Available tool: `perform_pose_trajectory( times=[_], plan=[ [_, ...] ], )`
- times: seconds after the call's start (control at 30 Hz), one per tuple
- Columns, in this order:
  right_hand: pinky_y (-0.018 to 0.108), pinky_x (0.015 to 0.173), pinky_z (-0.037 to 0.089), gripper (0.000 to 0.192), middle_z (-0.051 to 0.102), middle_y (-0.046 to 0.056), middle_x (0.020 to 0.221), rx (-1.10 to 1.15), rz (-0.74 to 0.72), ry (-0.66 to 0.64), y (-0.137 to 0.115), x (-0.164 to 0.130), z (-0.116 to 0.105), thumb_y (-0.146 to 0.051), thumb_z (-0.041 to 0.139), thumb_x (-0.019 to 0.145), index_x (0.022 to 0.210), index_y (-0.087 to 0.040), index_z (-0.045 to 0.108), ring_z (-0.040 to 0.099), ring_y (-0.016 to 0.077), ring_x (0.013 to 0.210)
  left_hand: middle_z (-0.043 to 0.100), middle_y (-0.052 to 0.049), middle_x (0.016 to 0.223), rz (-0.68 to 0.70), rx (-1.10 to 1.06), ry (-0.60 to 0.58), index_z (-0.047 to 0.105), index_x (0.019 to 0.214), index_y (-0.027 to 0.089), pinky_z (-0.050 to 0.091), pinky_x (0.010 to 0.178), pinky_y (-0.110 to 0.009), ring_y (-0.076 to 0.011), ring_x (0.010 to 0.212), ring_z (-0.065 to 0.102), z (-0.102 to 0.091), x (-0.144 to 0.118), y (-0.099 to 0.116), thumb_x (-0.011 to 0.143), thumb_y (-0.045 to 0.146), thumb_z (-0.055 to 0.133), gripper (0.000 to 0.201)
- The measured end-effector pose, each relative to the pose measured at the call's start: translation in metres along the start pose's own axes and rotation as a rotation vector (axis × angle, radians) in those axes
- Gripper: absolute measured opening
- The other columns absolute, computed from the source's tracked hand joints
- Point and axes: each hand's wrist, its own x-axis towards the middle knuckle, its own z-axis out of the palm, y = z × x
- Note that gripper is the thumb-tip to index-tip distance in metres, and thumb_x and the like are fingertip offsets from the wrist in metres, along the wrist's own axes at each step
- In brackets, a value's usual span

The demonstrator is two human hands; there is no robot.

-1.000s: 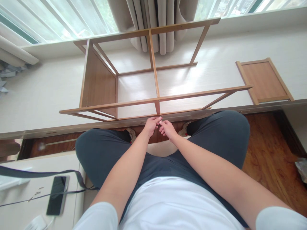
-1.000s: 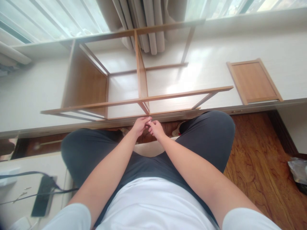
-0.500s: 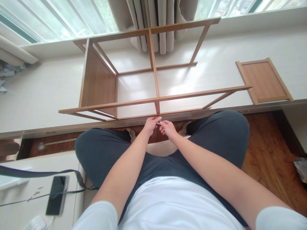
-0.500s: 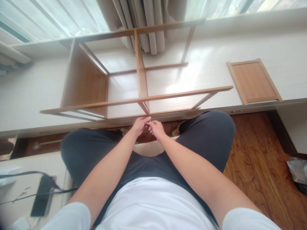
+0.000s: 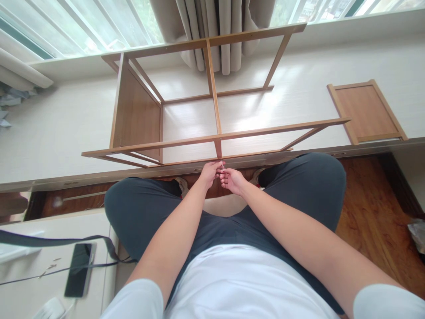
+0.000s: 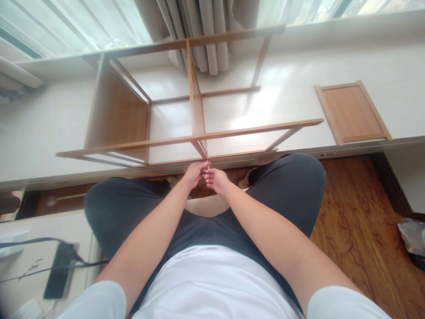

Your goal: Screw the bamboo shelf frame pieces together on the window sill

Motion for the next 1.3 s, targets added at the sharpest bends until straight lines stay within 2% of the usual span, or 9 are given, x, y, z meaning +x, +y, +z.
perform_pose_trajectory(
  times=[0.1,0.3,0.5,0.7,1.03,1.3],
  plan=[
    [0.022,0.049,0.038,0.017,0.057,-0.001,0.057,-0.023,-0.033,0.010,0.0015,0.0023,-0.0012,-0.022,0.048,0.090,0.077,-0.016,0.058,0.047,0.0092,0.046,0.064,-0.004,0.069,0.010,0.008,0.017,0.074,0.084,0.011,0.033,0.048,-0.019,-0.0077,0.055,0.051,-0.0003,0.0006,-0.0010,0.067,0.033,0.081,0.028],
    [0.021,0.043,0.036,0.029,0.058,-0.001,0.056,-0.165,-0.158,0.076,0.0025,-0.0018,0.0004,-0.043,0.051,0.093,0.084,-0.016,0.060,0.047,0.0092,0.042,0.064,-0.004,0.069,0.025,0.018,0.023,0.070,0.077,0.012,0.033,0.049,-0.019,-0.0089,0.059,0.053,0.0000,0.0028,-0.0040,0.064,0.036,0.084,0.031],
    [0.017,0.039,0.033,0.015,0.060,-0.003,0.057,-0.306,-0.274,0.143,0.0050,-0.0018,0.0009,-0.031,0.062,0.086,0.084,-0.018,0.056,0.047,0.0074,0.041,0.060,-0.002,0.066,0.017,0.026,0.033,0.069,0.077,0.013,0.032,0.050,-0.020,-0.0080,0.057,0.050,-0.0002,0.0041,-0.0048,0.062,0.036,0.085,0.033],
    [0.016,0.037,0.032,0.015,0.058,-0.005,0.053,-0.436,-0.352,0.259,0.0077,0.0027,-0.0008,-0.028,0.065,0.083,0.086,-0.020,0.052,0.045,0.0076,0.040,0.064,-0.003,0.073,0.022,0.048,0.046,0.068,0.075,0.013,0.031,0.050,-0.020,-0.0075,0.058,0.051,-0.0009,0.0058,-0.0070,0.064,0.037,0.084,0.031],
    [0.017,0.037,0.032,0.012,0.057,-0.004,0.054,-0.467,-0.367,0.232,0.0084,0.0055,-0.0032,-0.027,0.061,0.085,0.078,-0.018,0.057,0.045,0.0071,0.040,0.060,-0.001,0.067,0.011,0.059,0.089,0.069,0.075,0.013,0.031,0.050,-0.019,-0.0072,0.057,0.046,0.0011,0.0035,-0.0038,0.065,0.032,0.084,0.026],
    [0.016,0.037,0.032,0.012,0.058,-0.004,0.054,-0.464,-0.381,0.199,0.0086,0.0062,-0.0026,-0.027,0.059,0.085,0.078,-0.018,0.058,0.045,0.0067,0.040,0.060,-0.002,0.067,0.030,0.054,0.049,0.068,0.074,0.013,0.029,0.047,-0.020,-0.0072,0.055,0.046,-0.0015,0.0057,-0.0063,0.063,0.035,0.084,0.029]
  ],
)
